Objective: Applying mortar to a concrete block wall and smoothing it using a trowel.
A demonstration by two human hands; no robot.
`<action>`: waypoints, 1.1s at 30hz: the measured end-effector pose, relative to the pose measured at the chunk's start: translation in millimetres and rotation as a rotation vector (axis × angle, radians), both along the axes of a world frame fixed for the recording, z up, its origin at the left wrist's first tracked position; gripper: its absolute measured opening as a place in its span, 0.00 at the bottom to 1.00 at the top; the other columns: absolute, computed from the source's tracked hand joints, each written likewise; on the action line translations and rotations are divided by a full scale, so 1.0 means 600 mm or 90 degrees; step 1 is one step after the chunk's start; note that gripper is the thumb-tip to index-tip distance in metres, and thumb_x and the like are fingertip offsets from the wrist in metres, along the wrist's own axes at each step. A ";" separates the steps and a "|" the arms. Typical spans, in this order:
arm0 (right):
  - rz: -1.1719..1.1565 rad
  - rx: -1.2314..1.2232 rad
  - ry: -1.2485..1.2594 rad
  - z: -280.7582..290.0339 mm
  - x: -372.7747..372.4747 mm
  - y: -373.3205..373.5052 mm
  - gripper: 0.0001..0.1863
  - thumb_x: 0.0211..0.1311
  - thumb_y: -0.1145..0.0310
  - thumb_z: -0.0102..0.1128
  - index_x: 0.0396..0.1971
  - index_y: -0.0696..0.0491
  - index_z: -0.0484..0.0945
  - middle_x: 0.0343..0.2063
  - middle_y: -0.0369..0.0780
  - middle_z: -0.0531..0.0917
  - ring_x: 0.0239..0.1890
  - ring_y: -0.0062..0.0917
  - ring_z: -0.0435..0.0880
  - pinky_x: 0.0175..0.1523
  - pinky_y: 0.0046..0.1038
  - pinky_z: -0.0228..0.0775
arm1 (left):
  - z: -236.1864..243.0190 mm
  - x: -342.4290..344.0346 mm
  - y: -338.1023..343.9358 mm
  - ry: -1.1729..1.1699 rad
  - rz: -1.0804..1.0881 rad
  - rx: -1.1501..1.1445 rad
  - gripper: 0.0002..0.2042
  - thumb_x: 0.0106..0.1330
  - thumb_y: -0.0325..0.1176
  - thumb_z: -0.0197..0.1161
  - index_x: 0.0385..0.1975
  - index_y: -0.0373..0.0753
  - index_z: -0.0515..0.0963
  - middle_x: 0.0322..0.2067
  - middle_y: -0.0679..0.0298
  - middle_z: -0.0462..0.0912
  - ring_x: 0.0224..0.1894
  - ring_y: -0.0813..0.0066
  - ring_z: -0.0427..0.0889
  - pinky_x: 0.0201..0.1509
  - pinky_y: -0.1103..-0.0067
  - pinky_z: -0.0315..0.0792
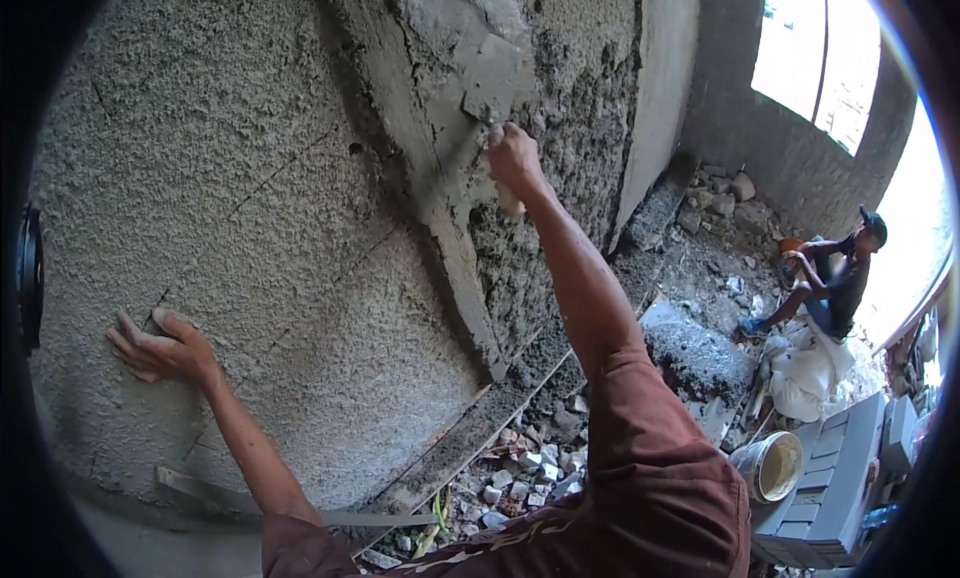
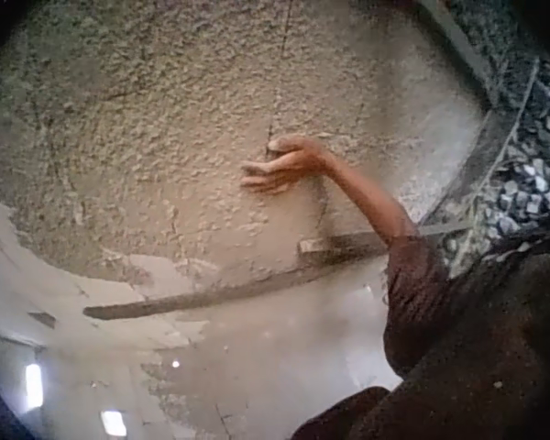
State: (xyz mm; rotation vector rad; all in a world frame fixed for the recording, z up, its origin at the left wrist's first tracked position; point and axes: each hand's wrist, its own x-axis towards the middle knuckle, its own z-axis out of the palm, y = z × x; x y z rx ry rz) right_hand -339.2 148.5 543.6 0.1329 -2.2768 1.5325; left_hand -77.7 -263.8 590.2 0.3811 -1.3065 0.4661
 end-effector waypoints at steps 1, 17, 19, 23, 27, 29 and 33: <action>0.007 -0.015 -0.007 -0.016 0.003 0.002 0.18 0.66 0.59 0.44 0.36 0.62 0.71 0.22 0.51 0.78 0.21 0.37 0.81 0.27 0.36 0.73 | 0.000 0.002 -0.001 -0.002 0.003 -0.002 0.25 0.67 0.49 0.44 0.60 0.43 0.62 0.61 0.50 0.58 0.64 0.45 0.55 0.60 0.49 0.50; 0.177 -0.582 -0.198 -0.194 0.186 -0.124 0.13 0.66 0.58 0.39 0.30 0.53 0.64 0.17 0.37 0.70 0.15 0.23 0.71 0.18 0.27 0.66 | 0.008 -0.002 0.008 -0.001 -0.011 -0.011 0.26 0.69 0.52 0.41 0.60 0.41 0.61 0.62 0.49 0.57 0.66 0.48 0.53 0.62 0.52 0.46; 0.165 -0.759 -0.294 -0.149 0.158 -0.136 0.14 0.66 0.57 0.39 0.31 0.53 0.64 0.19 0.37 0.69 0.17 0.23 0.71 0.19 0.28 0.67 | 0.009 0.007 0.008 -0.003 0.008 -0.024 0.26 0.69 0.51 0.41 0.60 0.41 0.61 0.62 0.49 0.56 0.66 0.48 0.52 0.62 0.51 0.46; 0.237 -0.909 -0.253 0.034 0.163 -0.162 0.14 0.68 0.58 0.39 0.36 0.55 0.63 0.22 0.37 0.68 0.17 0.21 0.70 0.19 0.26 0.67 | -0.002 -0.005 0.015 -0.024 0.030 0.006 0.25 0.69 0.49 0.40 0.61 0.40 0.60 0.64 0.49 0.54 0.67 0.49 0.50 0.64 0.52 0.45; 0.317 -0.907 -0.148 0.206 0.180 -0.180 0.17 0.66 0.60 0.42 0.44 0.58 0.58 0.25 0.38 0.68 0.21 0.21 0.71 0.22 0.26 0.68 | 0.007 0.006 0.009 -0.018 0.027 0.024 0.25 0.69 0.49 0.39 0.61 0.40 0.60 0.64 0.50 0.53 0.67 0.50 0.49 0.65 0.53 0.43; 0.344 -0.982 -0.105 0.259 0.150 -0.202 0.19 0.65 0.64 0.41 0.48 0.64 0.59 0.27 0.42 0.70 0.21 0.26 0.73 0.22 0.30 0.70 | 0.011 0.009 0.012 -0.014 0.018 0.026 0.26 0.69 0.51 0.38 0.61 0.40 0.59 0.64 0.50 0.54 0.67 0.49 0.50 0.63 0.51 0.45; 0.354 -0.906 -0.052 0.351 0.160 -0.207 0.17 0.65 0.65 0.39 0.45 0.64 0.59 0.25 0.45 0.71 0.21 0.28 0.74 0.24 0.32 0.71 | 0.010 0.012 0.004 -0.026 0.037 0.041 0.27 0.69 0.51 0.38 0.62 0.41 0.58 0.64 0.50 0.52 0.67 0.49 0.49 0.63 0.51 0.44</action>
